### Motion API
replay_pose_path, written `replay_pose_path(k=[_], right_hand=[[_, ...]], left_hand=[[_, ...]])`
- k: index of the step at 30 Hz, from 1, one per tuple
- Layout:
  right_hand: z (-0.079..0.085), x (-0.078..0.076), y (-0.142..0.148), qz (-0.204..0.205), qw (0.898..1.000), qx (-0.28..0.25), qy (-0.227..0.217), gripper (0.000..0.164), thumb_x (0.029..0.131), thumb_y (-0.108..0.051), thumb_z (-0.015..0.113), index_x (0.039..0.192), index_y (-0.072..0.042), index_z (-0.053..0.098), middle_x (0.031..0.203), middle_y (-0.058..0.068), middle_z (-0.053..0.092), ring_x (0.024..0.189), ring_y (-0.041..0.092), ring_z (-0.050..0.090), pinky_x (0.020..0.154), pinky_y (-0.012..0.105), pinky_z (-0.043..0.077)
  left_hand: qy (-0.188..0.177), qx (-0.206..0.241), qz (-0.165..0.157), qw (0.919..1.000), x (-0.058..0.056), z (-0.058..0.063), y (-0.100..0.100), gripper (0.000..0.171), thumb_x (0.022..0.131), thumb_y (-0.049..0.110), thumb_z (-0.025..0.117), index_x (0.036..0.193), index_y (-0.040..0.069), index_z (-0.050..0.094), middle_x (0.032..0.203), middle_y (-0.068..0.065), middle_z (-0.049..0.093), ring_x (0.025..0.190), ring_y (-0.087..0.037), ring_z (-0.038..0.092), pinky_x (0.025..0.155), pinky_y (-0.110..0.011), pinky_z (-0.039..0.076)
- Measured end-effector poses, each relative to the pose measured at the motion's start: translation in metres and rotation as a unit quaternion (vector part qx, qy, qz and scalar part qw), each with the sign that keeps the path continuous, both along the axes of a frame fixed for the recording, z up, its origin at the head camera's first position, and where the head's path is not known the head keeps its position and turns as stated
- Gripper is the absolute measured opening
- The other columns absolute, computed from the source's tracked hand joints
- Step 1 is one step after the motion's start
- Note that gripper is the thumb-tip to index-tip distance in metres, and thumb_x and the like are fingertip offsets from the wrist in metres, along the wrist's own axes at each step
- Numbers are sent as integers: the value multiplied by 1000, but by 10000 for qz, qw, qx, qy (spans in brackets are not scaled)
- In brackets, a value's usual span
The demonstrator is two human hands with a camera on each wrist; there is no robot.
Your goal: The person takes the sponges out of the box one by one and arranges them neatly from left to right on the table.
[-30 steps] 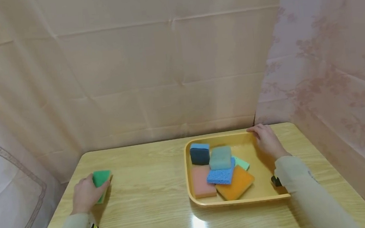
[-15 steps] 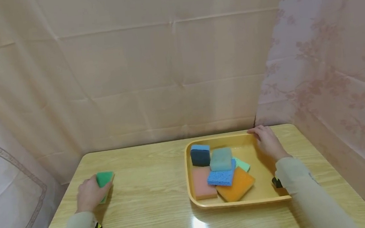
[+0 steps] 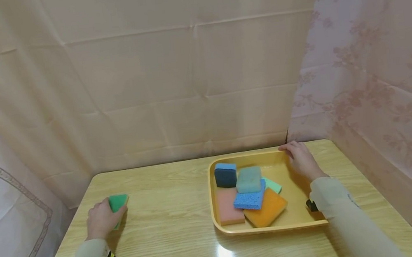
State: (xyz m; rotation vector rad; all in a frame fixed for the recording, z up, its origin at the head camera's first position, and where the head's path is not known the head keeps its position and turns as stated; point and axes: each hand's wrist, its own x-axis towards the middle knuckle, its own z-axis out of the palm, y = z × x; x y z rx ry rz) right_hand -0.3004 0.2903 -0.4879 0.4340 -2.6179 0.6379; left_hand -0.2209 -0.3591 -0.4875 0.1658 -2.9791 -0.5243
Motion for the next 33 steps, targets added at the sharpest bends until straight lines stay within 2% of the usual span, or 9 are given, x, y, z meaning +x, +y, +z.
replay_pose_path(k=[7, 12, 16, 19, 24, 28, 33], right_hand=[[-3, 0, 1, 12, 10000, -23, -40, 23, 98, 11, 55, 113, 3, 70, 107, 20, 64, 102, 43, 55, 95, 58, 43], [-3, 0, 2, 14, 10000, -25, -20, 23, 98, 12, 55, 113, 4, 70, 107, 20, 64, 102, 43, 55, 94, 58, 43], [-2, 0, 1, 4, 10000, -32, 7, 23, 98, 11, 55, 113, 4, 70, 108, 21, 64, 102, 44, 55, 95, 58, 43], [-1, 0, 0, -21, 10000, -53, -2, 22, 98, 11, 55, 113, 3, 70, 108, 21, 64, 103, 43, 55, 95, 58, 43], [0, 1, -1, -43, 9999, -66, -67, 23, 98, 11, 55, 113, 3, 70, 108, 21, 64, 103, 43, 55, 95, 57, 44], [0, 1, 0, -14, 10000, -52, -66, 23, 98, 11, 55, 113, 4, 70, 109, 21, 63, 103, 44, 54, 95, 58, 43], [-2, 0, 1, -14, 10000, -47, -22, 23, 98, 12, 54, 113, 4, 70, 108, 21, 63, 103, 44, 54, 95, 58, 43]], left_hand=[[-181, 38, 66, 9998, 1, 3, 1, 74, 93, 45, 67, 130, -16, 48, 98, -31, 58, 89, -49, 54, 63, -51, 45], [-189, 52, 69, 9998, 0, 5, 2, 75, 93, 45, 67, 132, -16, 47, 101, -32, 58, 92, -51, 54, 64, -52, 45], [-140, 7, 46, 9999, 1, 7, 5, 78, 93, 44, 68, 136, -16, 45, 109, -37, 56, 96, -54, 53, 67, -57, 47], [-4, -38, -32, 10000, 0, 11, 10, 81, 94, 44, 67, 141, -16, 40, 121, -43, 51, 103, -59, 52, 71, -63, 47], [365, 180, -341, 9986, -2, 20, 28, 82, 95, 40, 67, 146, -15, 34, 134, -46, 44, 113, -64, 48, 83, -73, 43], [751, 317, -703, 9942, -5, 31, 46, 80, 95, 35, 71, 145, -17, 36, 134, -45, 46, 119, -63, 46, 94, -72, 39], [1138, 536, -976, 9873, -9, 43, 77, 78, 93, 32, 73, 144, -17, 38, 134, -43, 47, 121, -60, 46, 97, -69, 39]])
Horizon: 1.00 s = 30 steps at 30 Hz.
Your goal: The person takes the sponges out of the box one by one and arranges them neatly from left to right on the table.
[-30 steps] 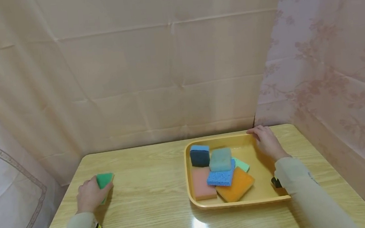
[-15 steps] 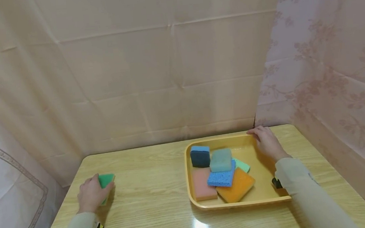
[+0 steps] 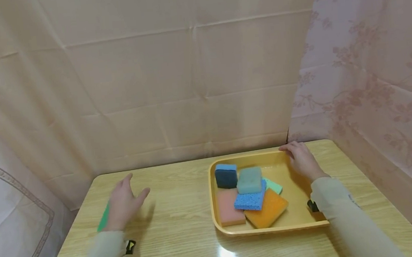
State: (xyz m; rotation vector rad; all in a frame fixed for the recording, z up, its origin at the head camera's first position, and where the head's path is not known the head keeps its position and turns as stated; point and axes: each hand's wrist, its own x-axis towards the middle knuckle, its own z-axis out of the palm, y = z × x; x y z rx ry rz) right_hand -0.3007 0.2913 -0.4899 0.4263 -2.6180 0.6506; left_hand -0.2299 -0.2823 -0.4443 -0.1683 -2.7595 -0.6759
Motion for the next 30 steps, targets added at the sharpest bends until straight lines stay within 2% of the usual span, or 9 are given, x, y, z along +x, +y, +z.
replay_pose_path(k=[3, 7, 12, 16, 20, 25, 30], right_hand=[[1, 0, 0, 11, 10000, 1, 51, 23, 97, 12, 55, 112, 4, 70, 107, 21, 64, 102, 44, 54, 95, 58, 43], [0, 1, 0, 23, 10000, 12, 73, 23, 98, 11, 55, 112, 4, 70, 106, 21, 64, 101, 43, 55, 94, 58, 44], [1, 1, 0, 40, 10000, -4, 65, 22, 97, 11, 55, 112, 4, 71, 106, 21, 64, 102, 44, 55, 95, 58, 43], [1, 0, 0, 33, 10000, -5, 30, 23, 98, 11, 55, 112, 4, 71, 106, 21, 64, 103, 44, 55, 96, 58, 43], [0, -1, -1, 3, 10000, -9, 7, 23, 98, 10, 54, 112, 3, 71, 107, 21, 64, 103, 43, 55, 96, 57, 43], [2, 1, -2, 2, 10000, 32, 18, 23, 98, 10, 54, 112, 3, 71, 107, 21, 64, 103, 44, 55, 95, 58, 43], [2, 2, -1, -30, 10000, 43, 45, 23, 98, 10, 55, 112, 3, 71, 106, 21, 64, 102, 44, 55, 95, 58, 43]], left_hand=[[170, 143, -152, 9996, -3, 9, 24, 78, 93, 31, 74, 146, -14, 39, 136, -40, 48, 123, -56, 47, 99, -67, 39], [345, 316, -517, 9976, -6, 21, 56, 76, 93, 33, 74, 146, -10, 41, 137, -35, 49, 124, -51, 49, 100, -64, 40], [638, 615, -916, 9918, -6, 40, 97, 75, 92, 35, 77, 146, -5, 45, 139, -28, 52, 125, -46, 51, 100, -61, 43], [762, 783, -1172, 9871, -5, 49, 127, 74, 91, 35, 78, 146, -2, 47, 140, -25, 52, 126, -42, 53, 100, -58, 45], [723, 855, -1331, 9848, -4, 51, 152, 74, 91, 35, 78, 145, -3, 47, 139, -25, 53, 125, -41, 54, 100, -57, 46], [532, 926, -1538, 9823, -3, 49, 179, 77, 91, 37, 77, 147, -5, 44, 139, -25, 52, 123, -41, 55, 100, -56, 46], [40, 1037, -1590, 9818, -3, 46, 203, 80, 91, 39, 77, 149, -4, 42, 139, -25, 50, 121, -40, 55, 101, -54, 46]])
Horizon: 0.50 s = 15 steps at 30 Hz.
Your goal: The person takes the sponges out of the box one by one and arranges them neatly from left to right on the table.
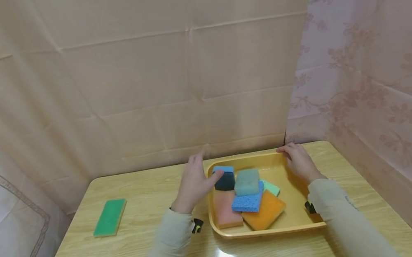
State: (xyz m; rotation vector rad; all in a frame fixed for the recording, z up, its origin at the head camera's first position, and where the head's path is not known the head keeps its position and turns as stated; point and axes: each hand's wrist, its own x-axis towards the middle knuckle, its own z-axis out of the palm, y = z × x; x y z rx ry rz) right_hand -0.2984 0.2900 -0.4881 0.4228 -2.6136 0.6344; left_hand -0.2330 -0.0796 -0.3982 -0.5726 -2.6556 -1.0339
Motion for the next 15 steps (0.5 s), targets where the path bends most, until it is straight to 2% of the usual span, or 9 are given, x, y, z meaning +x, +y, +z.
replay_pose_path(k=[4, 10, 15], right_hand=[[-1, 0, -1, -15, 10000, 13, 2, 22, 98, 10, 55, 111, 4, 72, 106, 22, 65, 101, 43, 55, 94, 57, 43], [-2, 0, -1, 4, 10000, -2, 2, 22, 97, 10, 55, 111, 3, 71, 105, 21, 65, 101, 43, 56, 94, 57, 43], [-1, 0, -1, -33, 10000, 25, 22, 23, 97, 11, 56, 111, 3, 72, 106, 21, 65, 102, 44, 56, 95, 58, 43]], left_hand=[[-425, -106, 114, 9990, -4, -4, 14, 81, 91, 40, 77, 150, -3, 41, 141, -24, 49, 123, -39, 54, 104, -52, 44], [-629, -417, 180, 9970, -11, -16, 29, 82, 90, 41, 76, 150, -4, 42, 139, -23, 50, 121, -37, 54, 104, -48, 45], [-862, -483, 197, 9949, -15, -24, 36, 81, 91, 41, 76, 150, -3, 41, 142, -23, 49, 123, -38, 53, 104, -48, 45]])
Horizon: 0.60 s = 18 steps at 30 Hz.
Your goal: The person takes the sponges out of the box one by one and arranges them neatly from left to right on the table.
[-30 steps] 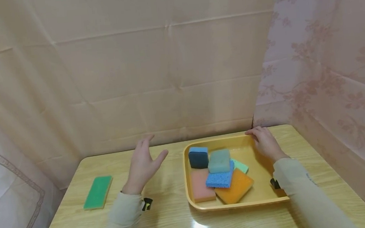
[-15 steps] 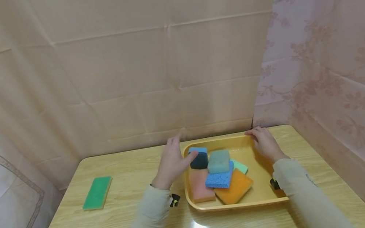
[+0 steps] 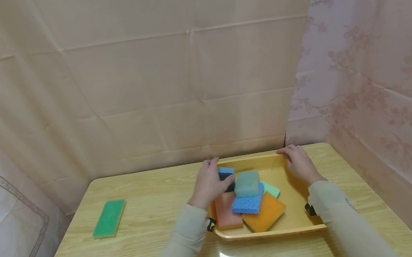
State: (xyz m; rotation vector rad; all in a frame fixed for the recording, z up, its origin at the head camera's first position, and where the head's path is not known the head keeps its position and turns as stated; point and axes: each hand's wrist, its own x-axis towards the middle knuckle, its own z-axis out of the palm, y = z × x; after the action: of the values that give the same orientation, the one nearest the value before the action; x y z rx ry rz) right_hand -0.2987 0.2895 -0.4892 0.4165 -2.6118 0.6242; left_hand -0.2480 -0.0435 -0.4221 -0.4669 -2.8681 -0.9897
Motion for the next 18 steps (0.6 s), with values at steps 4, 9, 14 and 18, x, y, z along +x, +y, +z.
replay_pose_path(k=[4, 9, 14, 18], right_hand=[[1, 1, -1, -9, 10000, -87, -15, 22, 97, 10, 56, 111, 3, 72, 106, 20, 65, 102, 43, 55, 94, 57, 43], [1, 3, -3, -24, 9999, -163, -16, 21, 98, 10, 57, 111, 3, 71, 106, 20, 64, 101, 41, 54, 92, 56, 44], [2, 4, -4, -33, 9999, -162, 47, 21, 97, 11, 57, 111, 3, 71, 105, 19, 64, 99, 40, 54, 91, 55, 45], [2, 3, -4, -34, 9999, -158, 61, 21, 97, 10, 57, 110, 3, 72, 105, 20, 65, 100, 41, 55, 91, 56, 45]], left_hand=[[-190, 56, 22, 9998, 0, -2, 4, 82, 92, 39, 76, 152, -2, 38, 146, -24, 46, 127, -40, 51, 105, -50, 44], [-389, 101, 117, 9991, -1, -3, 8, 83, 93, 38, 75, 154, -1, 35, 148, -25, 42, 129, -41, 49, 106, -51, 44], [-535, 90, 189, 9983, -5, -3, 12, 87, 93, 39, 75, 156, -1, 31, 152, -26, 39, 133, -41, 47, 108, -50, 41], [-596, 142, 226, 9979, -9, -4, 15, 93, 91, 37, 77, 157, -3, 26, 153, -27, 37, 135, -40, 44, 110, -50, 39]])
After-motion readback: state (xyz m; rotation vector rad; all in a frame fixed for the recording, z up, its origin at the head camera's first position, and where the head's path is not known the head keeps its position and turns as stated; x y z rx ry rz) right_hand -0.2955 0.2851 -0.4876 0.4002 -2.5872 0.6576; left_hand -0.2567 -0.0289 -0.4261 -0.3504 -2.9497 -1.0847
